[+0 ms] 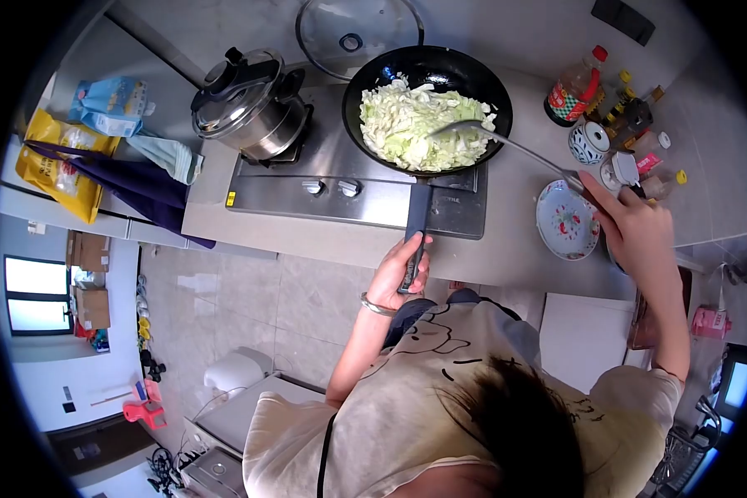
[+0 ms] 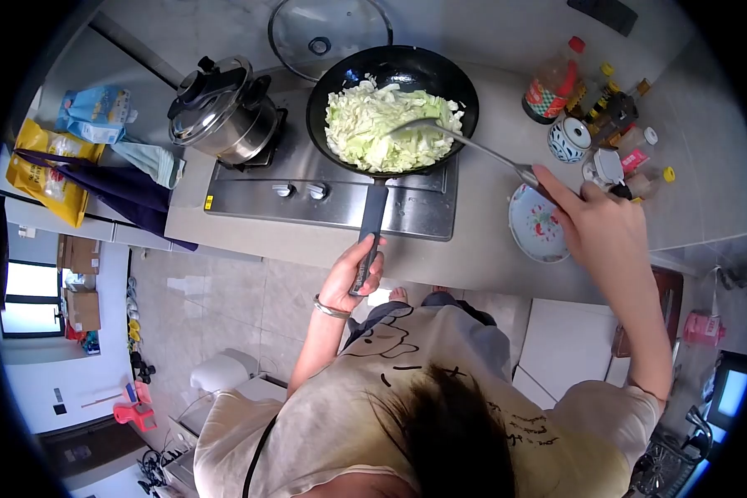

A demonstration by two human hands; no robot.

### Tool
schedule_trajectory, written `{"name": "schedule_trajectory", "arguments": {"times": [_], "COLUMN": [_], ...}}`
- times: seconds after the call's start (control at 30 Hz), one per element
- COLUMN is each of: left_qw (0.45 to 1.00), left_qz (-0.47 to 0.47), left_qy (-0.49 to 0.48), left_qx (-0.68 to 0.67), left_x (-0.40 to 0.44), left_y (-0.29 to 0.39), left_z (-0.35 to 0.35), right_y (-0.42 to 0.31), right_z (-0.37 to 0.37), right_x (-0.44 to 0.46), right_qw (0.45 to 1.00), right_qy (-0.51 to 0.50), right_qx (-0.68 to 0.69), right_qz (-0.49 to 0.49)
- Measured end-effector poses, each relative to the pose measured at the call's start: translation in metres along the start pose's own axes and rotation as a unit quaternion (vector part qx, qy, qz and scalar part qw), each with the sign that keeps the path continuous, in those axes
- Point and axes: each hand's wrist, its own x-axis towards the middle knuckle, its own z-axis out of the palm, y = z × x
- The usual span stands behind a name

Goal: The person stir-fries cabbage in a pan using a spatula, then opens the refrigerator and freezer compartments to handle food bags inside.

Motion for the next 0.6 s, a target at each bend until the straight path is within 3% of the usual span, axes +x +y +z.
{"name": "schedule_trajectory", "arguments": {"times": [0.1,0.3,0.4,0.6], "left_qw": [1.000,1.000,1.000,1.000], "left_qz": [0.000,-0.003,-0.003,0.002], "left_qy": [0.006,-0.016,-0.015,-0.007], "left_qx": [0.000,0.004,0.007,0.005], "left_x": [-0.001,0.001,0.000,-0.001], "left_y": [0.001,0.000,0.000,-0.001], "left_z": [0.001,-0.003,-0.003,-0.001], "right_y": [-0.017,-0.041,-0.034,-0.010], "right_z": [-0.016,0.030,0.039,-0.012], "right_x": [-0.008,0.031,0.051,0.041], "right_qw": [0.999,0.997,0.999,0.999], "right_qy": [-0.028,0.004,-0.038,0.006], "right_qx": [-0.010,0.034,0.011,0.035], "right_qz": [-0.011,-0.062,-0.020,0.012]}}
